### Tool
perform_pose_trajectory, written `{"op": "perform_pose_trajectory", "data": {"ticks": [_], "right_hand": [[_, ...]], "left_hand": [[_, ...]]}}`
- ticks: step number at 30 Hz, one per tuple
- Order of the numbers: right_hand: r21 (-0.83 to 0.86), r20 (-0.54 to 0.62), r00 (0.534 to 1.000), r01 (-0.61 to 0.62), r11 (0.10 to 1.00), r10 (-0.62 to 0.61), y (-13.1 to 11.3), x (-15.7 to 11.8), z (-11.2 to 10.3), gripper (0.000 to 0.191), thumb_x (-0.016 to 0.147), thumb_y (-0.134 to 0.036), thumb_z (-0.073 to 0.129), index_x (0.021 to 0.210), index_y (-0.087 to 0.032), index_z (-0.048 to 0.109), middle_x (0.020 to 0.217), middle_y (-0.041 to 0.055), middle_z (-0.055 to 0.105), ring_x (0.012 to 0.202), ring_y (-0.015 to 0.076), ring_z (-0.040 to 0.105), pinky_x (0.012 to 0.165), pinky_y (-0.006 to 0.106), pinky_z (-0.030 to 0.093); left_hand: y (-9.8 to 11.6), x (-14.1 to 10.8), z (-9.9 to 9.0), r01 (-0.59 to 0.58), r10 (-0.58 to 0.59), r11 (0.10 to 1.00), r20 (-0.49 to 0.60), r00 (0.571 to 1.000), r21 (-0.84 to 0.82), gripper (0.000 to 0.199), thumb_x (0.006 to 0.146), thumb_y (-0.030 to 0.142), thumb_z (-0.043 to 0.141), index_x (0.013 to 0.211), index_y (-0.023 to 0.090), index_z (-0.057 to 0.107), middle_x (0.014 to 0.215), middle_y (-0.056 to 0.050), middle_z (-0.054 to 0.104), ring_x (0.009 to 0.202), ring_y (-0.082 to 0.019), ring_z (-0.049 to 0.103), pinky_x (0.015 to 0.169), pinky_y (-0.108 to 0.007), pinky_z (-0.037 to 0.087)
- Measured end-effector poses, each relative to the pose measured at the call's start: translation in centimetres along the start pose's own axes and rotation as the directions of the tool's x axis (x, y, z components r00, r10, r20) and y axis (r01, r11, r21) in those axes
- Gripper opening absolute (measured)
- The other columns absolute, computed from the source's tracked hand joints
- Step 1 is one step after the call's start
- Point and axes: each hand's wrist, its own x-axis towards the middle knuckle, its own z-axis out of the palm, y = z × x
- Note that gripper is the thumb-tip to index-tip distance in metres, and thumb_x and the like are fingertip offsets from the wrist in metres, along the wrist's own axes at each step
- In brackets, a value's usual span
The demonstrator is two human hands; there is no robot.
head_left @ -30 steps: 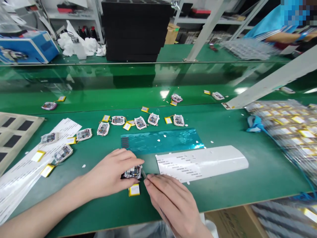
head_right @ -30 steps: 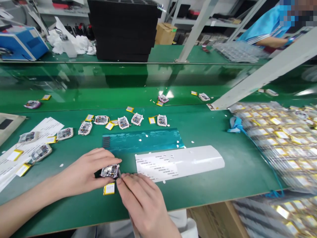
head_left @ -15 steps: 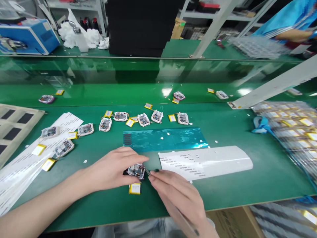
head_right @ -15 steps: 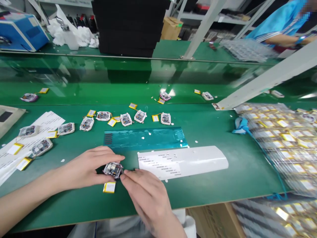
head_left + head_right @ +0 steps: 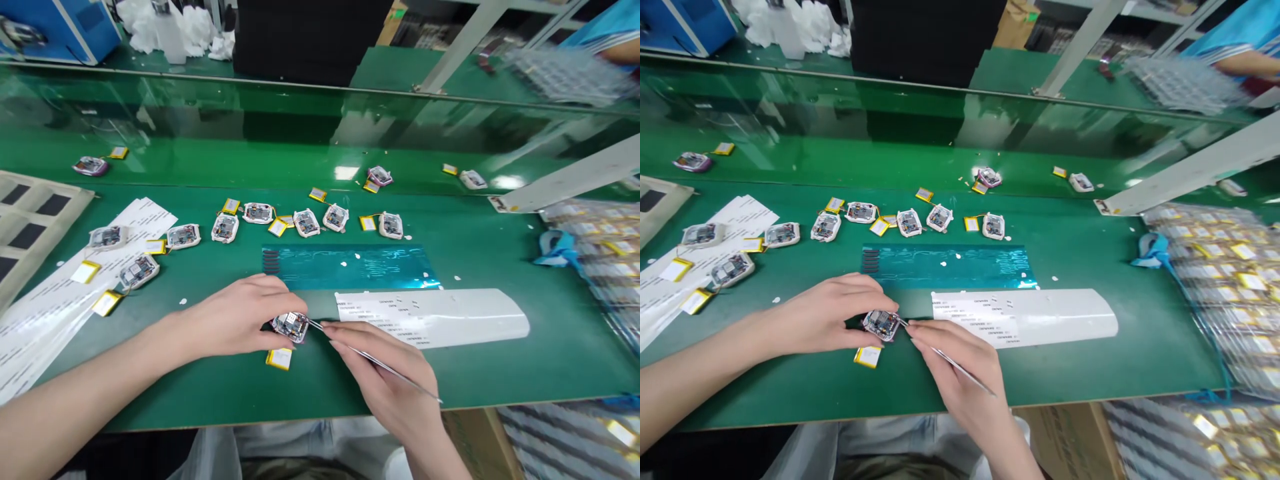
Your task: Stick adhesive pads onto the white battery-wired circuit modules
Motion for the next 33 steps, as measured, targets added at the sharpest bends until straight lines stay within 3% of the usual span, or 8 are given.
{"op": "perform_pose_trajectory", "data": {"ticks": [10,18,26,33], "right_hand": [[-0.004,0.011,1.000,0.007,1.000,-0.006,-0.41,0.02,-0.01,0.026,0.093,-0.009,0.065,0.099,-0.027,0.082,0.093,0.0046,0.082,0.080,0.0200,0.079,0.071,0.028,0.067],[-0.018,0.021,1.000,0.019,1.000,-0.018,-0.73,0.39,-0.07,0.029,0.092,-0.005,0.064,0.100,-0.027,0.081,0.091,0.0033,0.081,0.079,0.0185,0.078,0.069,0.025,0.065],[0.017,0.105,0.984,0.146,0.989,-0.147,-0.04,-0.12,-0.31,0.033,0.092,0.001,0.065,0.110,-0.022,0.077,0.106,0.0064,0.081,0.092,0.0158,0.078,0.086,0.022,0.064],[0.029,0.056,0.990,0.129,0.991,-0.130,0.03,-0.08,0.01,0.032,0.091,0.002,0.066,0.108,-0.023,0.078,0.101,0.0053,0.080,0.089,0.0149,0.077,0.083,0.022,0.064]], "left_hand": [[-0.28,-0.08,-0.22,-0.087,0.084,0.995,0.061,0.995,0.051,0.018,0.101,0.035,0.063,0.110,0.021,0.070,0.112,-0.006,0.077,0.104,-0.021,0.069,0.097,-0.032,0.049],[-0.43,-0.11,0.01,-0.145,0.145,0.986,0.003,0.989,0.082,0.018,0.100,0.034,0.066,0.110,0.019,0.067,0.109,-0.005,0.078,0.101,-0.021,0.069,0.092,-0.032,0.049],[-0.51,-0.15,0.16,-0.140,0.144,0.986,-0.040,0.989,0.089,0.018,0.096,0.031,0.072,0.107,0.019,0.065,0.101,-0.004,0.076,0.095,-0.020,0.069,0.087,-0.030,0.049],[-0.44,-0.18,0.15,-0.156,0.161,0.983,-0.045,0.986,0.095,0.017,0.098,0.032,0.069,0.107,0.018,0.065,0.105,-0.004,0.077,0.097,-0.020,0.069,0.089,-0.031,0.050]]}}
